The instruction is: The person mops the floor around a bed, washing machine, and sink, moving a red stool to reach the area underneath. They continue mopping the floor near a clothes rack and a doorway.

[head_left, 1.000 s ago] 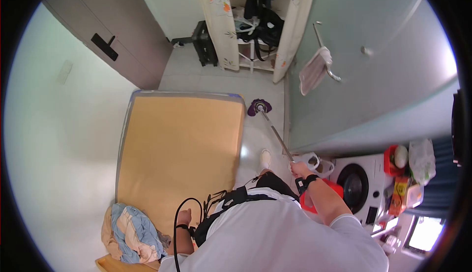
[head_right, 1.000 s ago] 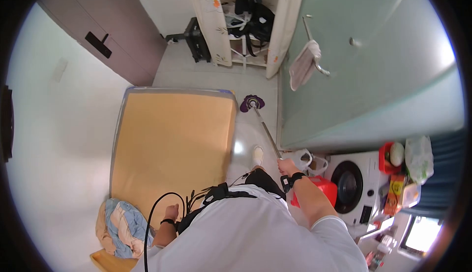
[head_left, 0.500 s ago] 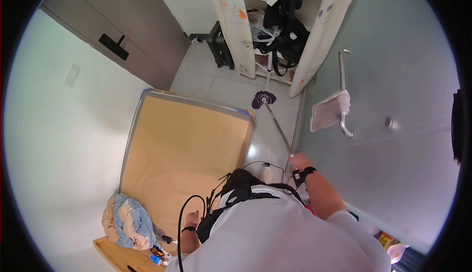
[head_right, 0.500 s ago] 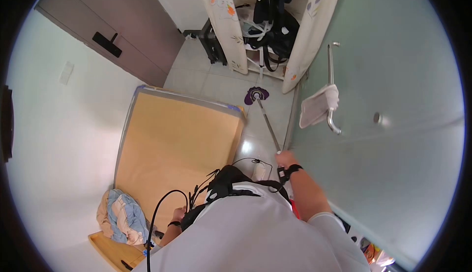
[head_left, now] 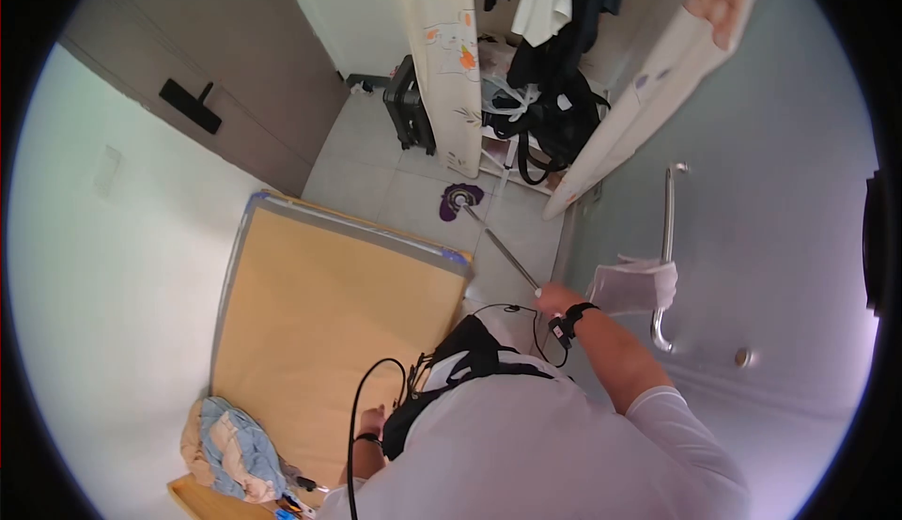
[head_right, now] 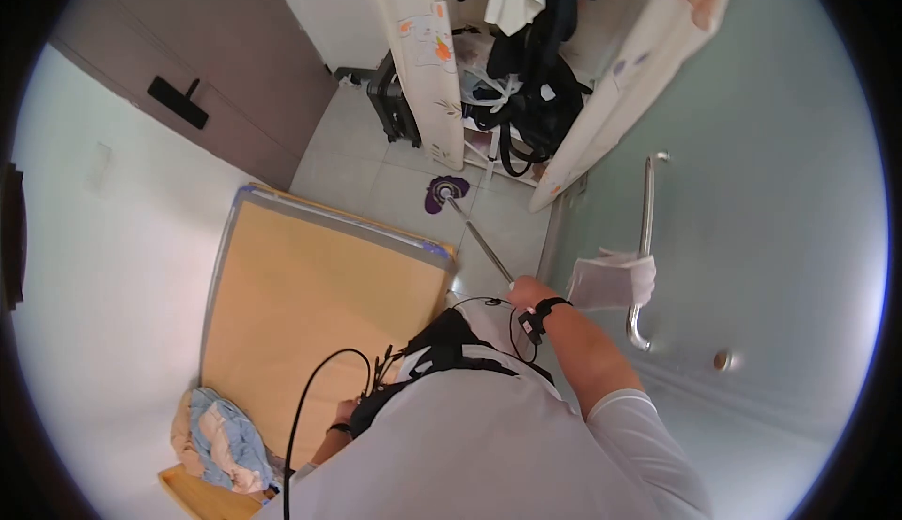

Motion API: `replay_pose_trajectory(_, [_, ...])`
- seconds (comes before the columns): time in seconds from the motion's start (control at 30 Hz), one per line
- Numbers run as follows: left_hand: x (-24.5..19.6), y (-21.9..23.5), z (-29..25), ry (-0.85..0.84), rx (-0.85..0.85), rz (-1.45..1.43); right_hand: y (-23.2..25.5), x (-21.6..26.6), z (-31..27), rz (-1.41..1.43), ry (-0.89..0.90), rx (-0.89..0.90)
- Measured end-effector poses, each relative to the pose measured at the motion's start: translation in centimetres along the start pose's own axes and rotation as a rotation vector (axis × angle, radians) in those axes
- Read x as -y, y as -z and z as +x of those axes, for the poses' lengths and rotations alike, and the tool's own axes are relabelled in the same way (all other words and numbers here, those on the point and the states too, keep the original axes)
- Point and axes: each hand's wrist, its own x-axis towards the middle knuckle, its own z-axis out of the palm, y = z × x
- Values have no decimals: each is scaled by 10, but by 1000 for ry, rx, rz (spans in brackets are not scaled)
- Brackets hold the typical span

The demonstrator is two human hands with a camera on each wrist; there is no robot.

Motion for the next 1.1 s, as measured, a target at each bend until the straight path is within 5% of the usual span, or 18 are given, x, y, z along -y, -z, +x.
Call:
replay_pose_trajectory(0.13, [-61, 89, 15, 286, 51, -419, 20, 22, 42, -119, 94, 39])
replay_pose_trajectory(0.2, [-26, 62, 61, 104, -117, -183, 36, 27, 86, -166, 151, 20])
replay_pose_trajectory(0.27, [-51, 116, 56, 519, -36, -623, 37, 28, 119, -429, 267, 123])
replay_pose_trajectory(0.3, [-71, 140, 49, 549, -65, -706, 63, 59, 100, -199, 62, 74])
replay_pose_trajectory(0.4, [-68, 149, 71, 394, -259, -698, 105, 96, 111, -255, 131, 67])
replay_pose_trajectory(0.5, [-81, 170, 63, 615, -162, -983, 126, 143, 140, -363, 207, 85])
replay_pose_trajectory(0.57, [-112, 161, 54, 705, -231, -1015, 141, 153, 189, -427, 289, 125])
replay_pose_trajectory(0.6, [-100, 119, 64, 705, -326, -1079, 146, 158, 205, -472, 346, 151])
replay_pose_trajectory(0.63, [-119, 115, 53, 751, -311, -1090, 153, 173, 214, -229, 180, 127])
replay_pose_trajectory(0.77, [-143, 85, 18, 884, -273, -946, 160, 221, 287, 98, -2, 193])
replay_pose_trajectory(0.83, [-184, 91, -3, 1001, -245, -1068, 161, 218, 348, -873, 975, 162])
replay_pose_trajectory(0.87, [-201, 89, -14, 1047, -219, -1109, 160, 219, 378, -886, 995, 179])
replay_pose_trajectory(0.93, [-250, 104, -30, 1125, -242, -1166, 159, 231, 428, -291, 769, 293])
replay_pose_trajectory(1.0, [-265, 113, -47, 1198, -247, -1214, 182, 289, 414, -420, 796, 339])
replay_pose_trajectory(1.1, [-296, 69, -61, 1038, -339, -909, 221, 341, 395, -298, 570, 456])
